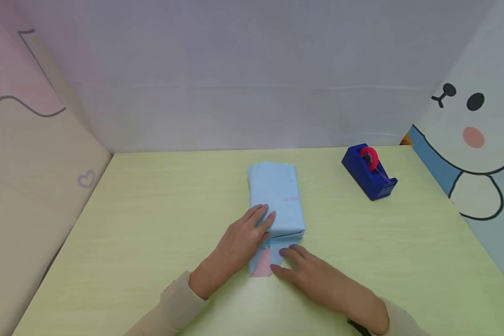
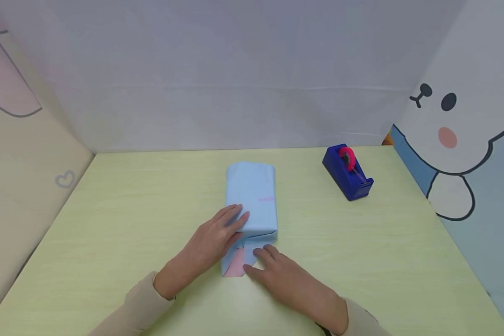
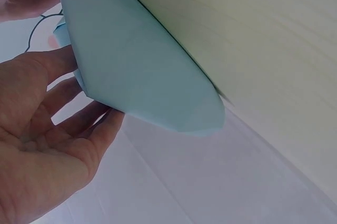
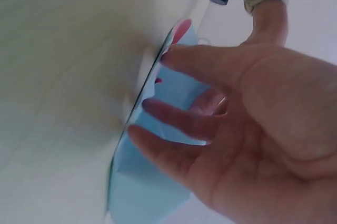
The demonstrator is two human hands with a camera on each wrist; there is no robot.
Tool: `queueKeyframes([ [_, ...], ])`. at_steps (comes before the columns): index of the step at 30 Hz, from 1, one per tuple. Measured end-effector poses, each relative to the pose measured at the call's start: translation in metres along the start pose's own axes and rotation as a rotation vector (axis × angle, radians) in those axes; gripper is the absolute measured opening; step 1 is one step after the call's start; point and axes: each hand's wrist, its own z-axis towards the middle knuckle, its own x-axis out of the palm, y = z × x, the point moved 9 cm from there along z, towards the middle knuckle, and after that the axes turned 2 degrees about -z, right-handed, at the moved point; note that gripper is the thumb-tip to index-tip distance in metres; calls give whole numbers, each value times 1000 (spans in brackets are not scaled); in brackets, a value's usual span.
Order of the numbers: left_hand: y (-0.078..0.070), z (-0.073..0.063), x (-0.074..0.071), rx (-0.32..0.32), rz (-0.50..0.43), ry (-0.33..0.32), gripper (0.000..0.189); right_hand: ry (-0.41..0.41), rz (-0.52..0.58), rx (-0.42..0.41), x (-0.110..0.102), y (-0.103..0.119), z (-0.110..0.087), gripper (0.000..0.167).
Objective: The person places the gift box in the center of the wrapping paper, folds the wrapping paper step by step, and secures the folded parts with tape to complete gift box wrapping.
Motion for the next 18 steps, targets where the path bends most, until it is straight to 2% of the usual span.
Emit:
queueKeyframes([
  [4, 0, -1, -1, 3, 2, -12, 46, -58, 122, 41, -3, -16, 3, 39],
  [7, -1, -1, 0, 10, 3, -13, 46, -100, 174, 56, -4, -25, 4, 41],
  [11, -1, -1, 0, 14, 1, -12, 46, -73, 248, 124, -5, -35, 8, 37],
  [14, -1, 0, 1, 15, -4, -11, 46, -92, 271, 179, -8, -42, 9, 33],
  [18, -1, 1, 1, 17, -4, -12, 47, -173, 213, 185, -15, -47, 8, 33],
])
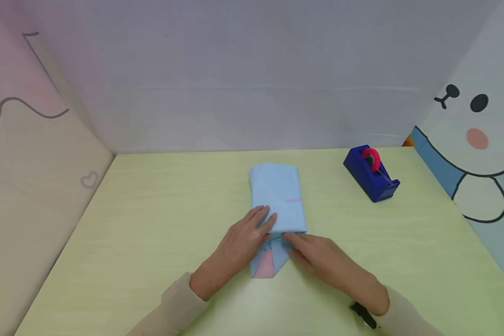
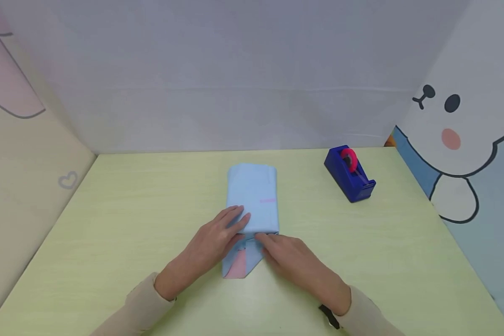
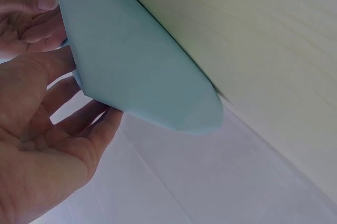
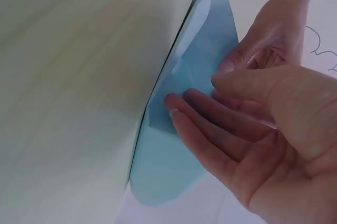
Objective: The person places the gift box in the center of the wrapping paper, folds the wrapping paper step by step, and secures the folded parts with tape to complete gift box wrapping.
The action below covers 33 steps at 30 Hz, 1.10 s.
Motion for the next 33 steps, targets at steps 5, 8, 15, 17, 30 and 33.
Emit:
queueKeyframes([
  [5, 1, 0, -1, -3, -11, 2, 47, -139, -114, -31, -14, 2, 2, 36],
  [8, 1, 0, -2, -3, -10, 5, 47, -219, -193, -31, -21, 3, 3, 36],
  [15, 1, 0, -2, -4, -11, 8, 47, -288, -295, -15, -28, 6, 5, 38],
  [17, 1, 0, -2, -4, -14, 8, 47, -299, -326, 8, -29, 4, 5, 43],
  [30, -3, 0, -9, -3, 26, -7, 46, -281, -254, -5, -25, -3, 10, 51],
  [33, -3, 1, -16, -23, 75, -22, 46, -284, -231, -11, -25, -3, 10, 49],
])
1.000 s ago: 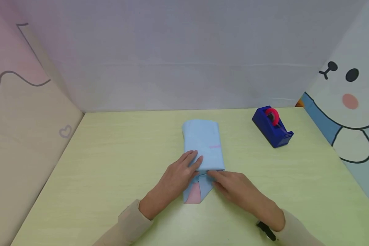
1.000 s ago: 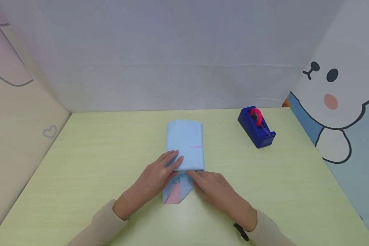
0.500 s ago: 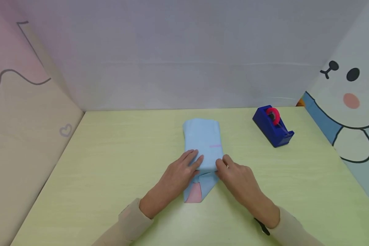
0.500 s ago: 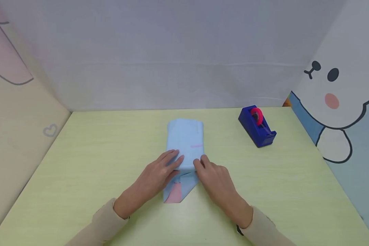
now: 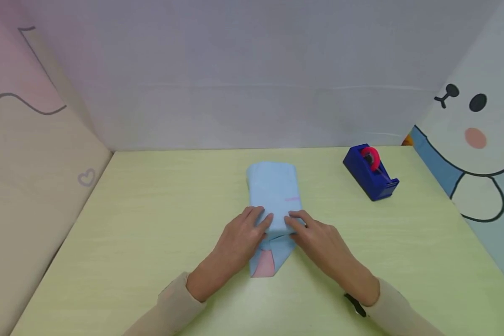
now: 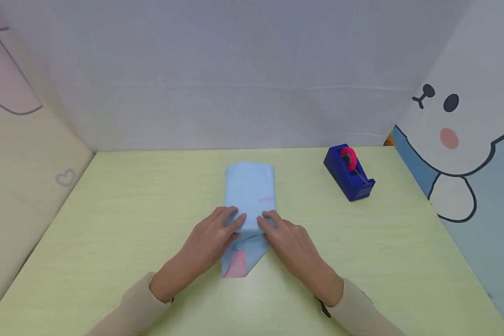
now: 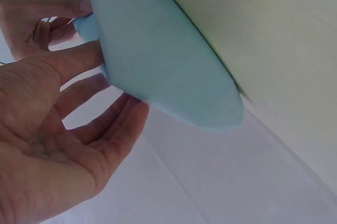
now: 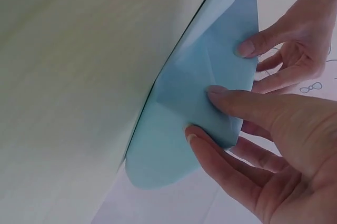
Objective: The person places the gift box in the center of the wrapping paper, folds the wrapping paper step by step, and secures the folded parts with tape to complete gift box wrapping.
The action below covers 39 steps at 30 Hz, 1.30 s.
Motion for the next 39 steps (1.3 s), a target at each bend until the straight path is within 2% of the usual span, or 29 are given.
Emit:
queueKeyframes([
  [3, 3, -1, -5, -72, 22, 11, 45, -7, -2, 0, 0, 0, 0, 49],
  [9, 19, -8, -5, -338, -5, 128, 42, -4, -7, 11, 0, 0, 1, 49],
  [11, 23, -10, -2, -397, -22, 167, 39, -2, -7, 15, 1, -1, 1, 49],
  [17, 22, -15, 0, -412, -22, 186, 46, -5, -2, 16, 2, -1, 0, 49],
  [24, 21, -20, 11, -462, -93, 292, 50, -5, -11, 14, 3, -1, 0, 48],
  [35, 13, -21, 17, -470, -152, 408, 36, -11, -4, 9, 1, 1, 0, 49],
  [39, 8, -20, 16, -438, -140, 395, 38, 10, -8, 22, 3, 0, -1, 48],
])
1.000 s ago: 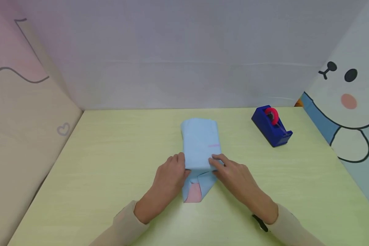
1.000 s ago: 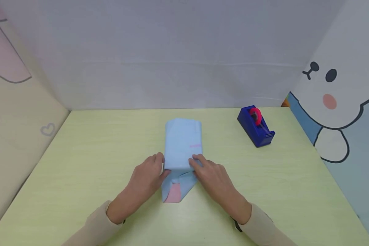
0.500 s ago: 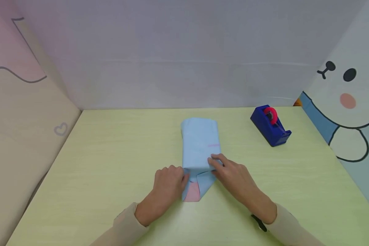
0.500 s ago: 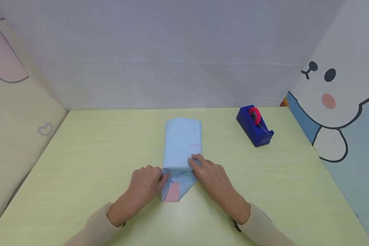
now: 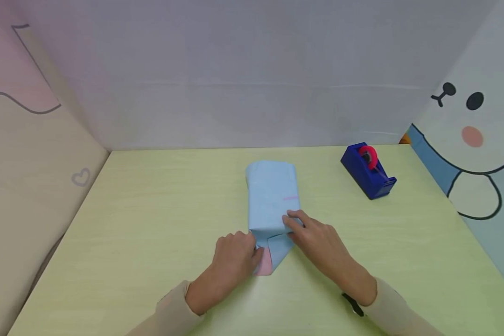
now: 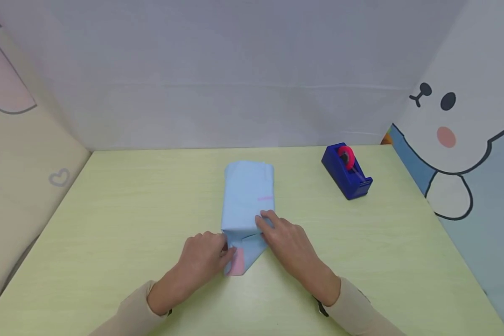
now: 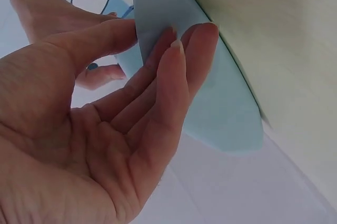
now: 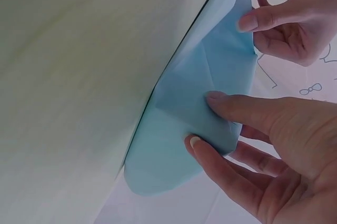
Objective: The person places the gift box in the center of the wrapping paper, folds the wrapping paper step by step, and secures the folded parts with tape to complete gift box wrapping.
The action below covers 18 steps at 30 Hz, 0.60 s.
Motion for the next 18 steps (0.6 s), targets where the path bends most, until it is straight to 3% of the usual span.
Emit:
queueKeyframes([
  [4, -3, -1, 2, 21, -14, -21, 42, 18, -5, 7, 2, -1, -1, 48],
  [12, -6, 0, 12, 17, -122, 10, 29, -2, -18, -12, 1, 0, -2, 48],
  [18, -8, 2, 12, 23, -208, -37, 24, 2, -23, -12, 1, 1, -1, 48],
])
